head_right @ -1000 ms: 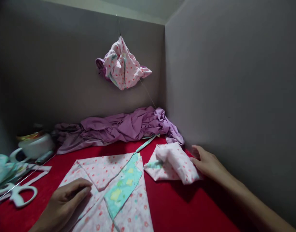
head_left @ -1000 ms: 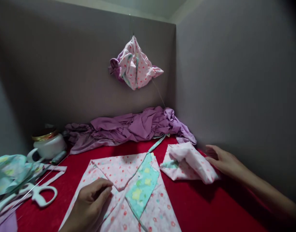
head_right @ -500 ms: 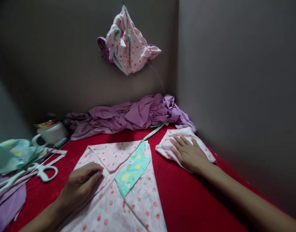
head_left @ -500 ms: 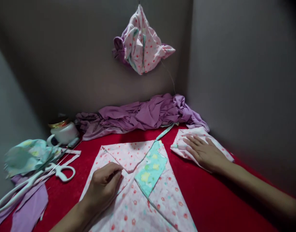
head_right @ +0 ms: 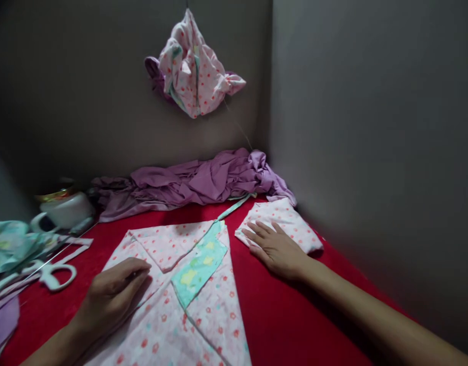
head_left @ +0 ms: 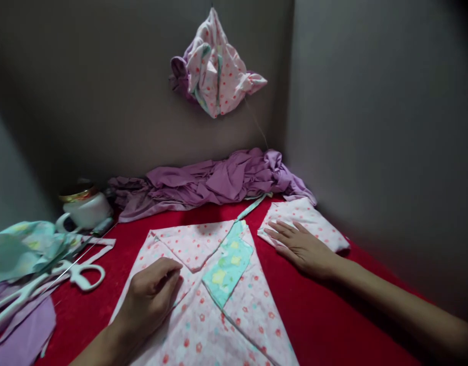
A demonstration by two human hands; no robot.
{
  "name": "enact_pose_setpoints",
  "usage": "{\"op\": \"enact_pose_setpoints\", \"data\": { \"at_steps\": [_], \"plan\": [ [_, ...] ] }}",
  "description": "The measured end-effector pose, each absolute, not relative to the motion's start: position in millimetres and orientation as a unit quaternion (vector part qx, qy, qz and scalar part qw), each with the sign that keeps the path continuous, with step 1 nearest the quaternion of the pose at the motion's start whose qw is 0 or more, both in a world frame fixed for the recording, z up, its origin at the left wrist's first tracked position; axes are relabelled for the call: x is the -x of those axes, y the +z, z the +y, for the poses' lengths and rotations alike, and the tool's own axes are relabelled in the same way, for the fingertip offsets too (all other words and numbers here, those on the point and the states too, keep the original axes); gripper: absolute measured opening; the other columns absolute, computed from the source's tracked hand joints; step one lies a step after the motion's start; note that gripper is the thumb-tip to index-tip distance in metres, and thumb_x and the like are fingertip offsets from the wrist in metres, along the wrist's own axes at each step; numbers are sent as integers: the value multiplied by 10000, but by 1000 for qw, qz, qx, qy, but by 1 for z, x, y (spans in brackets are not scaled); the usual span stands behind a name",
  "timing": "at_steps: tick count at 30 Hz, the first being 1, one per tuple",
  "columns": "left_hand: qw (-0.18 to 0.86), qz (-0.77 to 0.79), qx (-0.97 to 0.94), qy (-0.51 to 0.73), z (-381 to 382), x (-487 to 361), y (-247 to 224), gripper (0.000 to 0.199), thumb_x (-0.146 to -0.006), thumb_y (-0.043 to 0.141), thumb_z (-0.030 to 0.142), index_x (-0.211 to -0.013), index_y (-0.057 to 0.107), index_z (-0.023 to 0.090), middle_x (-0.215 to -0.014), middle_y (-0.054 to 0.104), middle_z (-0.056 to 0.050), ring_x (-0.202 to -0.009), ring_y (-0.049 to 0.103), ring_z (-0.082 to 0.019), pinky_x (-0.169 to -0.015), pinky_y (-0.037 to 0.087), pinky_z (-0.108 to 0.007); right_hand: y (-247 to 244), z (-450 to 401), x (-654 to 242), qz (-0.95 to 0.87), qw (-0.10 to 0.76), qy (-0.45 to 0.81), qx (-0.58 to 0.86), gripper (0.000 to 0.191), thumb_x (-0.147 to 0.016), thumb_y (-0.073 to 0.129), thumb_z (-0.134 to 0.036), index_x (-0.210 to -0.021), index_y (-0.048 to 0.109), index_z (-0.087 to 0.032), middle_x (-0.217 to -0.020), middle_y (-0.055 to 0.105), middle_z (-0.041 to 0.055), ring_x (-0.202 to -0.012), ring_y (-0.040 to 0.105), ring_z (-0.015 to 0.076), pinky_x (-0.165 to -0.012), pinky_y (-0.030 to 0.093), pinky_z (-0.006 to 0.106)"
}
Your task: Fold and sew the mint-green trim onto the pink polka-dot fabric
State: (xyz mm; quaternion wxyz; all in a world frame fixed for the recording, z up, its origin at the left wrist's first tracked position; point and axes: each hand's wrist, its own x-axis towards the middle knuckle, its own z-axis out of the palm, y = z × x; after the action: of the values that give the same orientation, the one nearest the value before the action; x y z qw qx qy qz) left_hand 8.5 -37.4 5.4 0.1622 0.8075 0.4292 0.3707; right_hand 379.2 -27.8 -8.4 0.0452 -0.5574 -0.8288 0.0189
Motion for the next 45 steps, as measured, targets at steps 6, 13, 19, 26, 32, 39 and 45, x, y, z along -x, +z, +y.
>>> {"op": "enact_pose_setpoints", "data": {
  "at_steps": [6, 13, 19, 26, 32, 39, 45],
  "plan": [
    [166, 421, -813, 366, -38, -6, 1, 45, -834, 529, 179, -822, 566, 203, -730, 597, 23, -640, 552, -92, -582, 431, -193, 1, -32, -396, -839, 60, 83, 535, 458, -968, 229, -435, -1411, 301, -341, -1484, 264, -1, -1370, 187, 244, -1101, 102, 550],
    [155, 518, -739, 401, -33, -4, 15, 138, -796, 512, 289, -786, 616, 199, -793, 669, -16, -741, 615, -156, -651, 469, -238, 38, -34, -391, -814, 83, 215, 533, 526, -915, 315, -541, -1240, 575, -219, -1360, 479, 89, -1262, 404, 304, -1044, 301, 491],
    [124, 718, -602, 327, 17, 44, 33, 242, -772, 494, 275, -919, 639, 150, -897, 690, -73, -830, 627, -212, -758, 468, -317, 54, 32, -338, -804, 213, 156, 533, 367, -876, 416, -399, -1001, 677, -173, -1022, 686, 70, -946, 614, 227, -829, 453, 291],
    [164, 733, -617, 235, 71, 49, 15, 219, -836, 577, 329, -930, 611, 134, -927, 644, -38, -839, 608, -164, -769, 491, -356, 27, 89, -298, -840, 98, 155, 511, 214, -740, 618, -324, -866, 679, -162, -812, 688, 52, -695, 599, 174, -580, 391, 220],
    [200, 715, -628, 233, 82, 38, 17, 262, -860, 533, 387, -861, 593, 131, -786, 613, -3, -665, 576, -115, -626, 481, -281, 23, 79, -294, -840, 108, 126, 516, 186, -827, 542, -337, -777, 589, -165, -724, 627, 33, -624, 524, 138, -534, 315, 215],
    [277, 641, -686, 203, 78, 41, 28, 299, -586, 638, 440, -560, 560, 152, -485, 511, 31, -469, 458, -119, -452, 304, -218, 25, 68, -298, -827, 144, 93, 536, 210, -899, 463, -390, -908, 540, -195, -780, 628, 23, -667, 537, 147, -562, 295, 221],
    [189, 631, -723, 209, 90, 68, 39, 291, -641, 531, 452, -526, 508, 186, -464, 460, 23, -457, 420, -128, -453, 260, -222, 30, 75, -330, -824, 132, 94, 542, 220, -881, 478, -324, -775, 593, -170, -727, 611, 27, -631, 509, 135, -555, 288, 221]
  ]
}}
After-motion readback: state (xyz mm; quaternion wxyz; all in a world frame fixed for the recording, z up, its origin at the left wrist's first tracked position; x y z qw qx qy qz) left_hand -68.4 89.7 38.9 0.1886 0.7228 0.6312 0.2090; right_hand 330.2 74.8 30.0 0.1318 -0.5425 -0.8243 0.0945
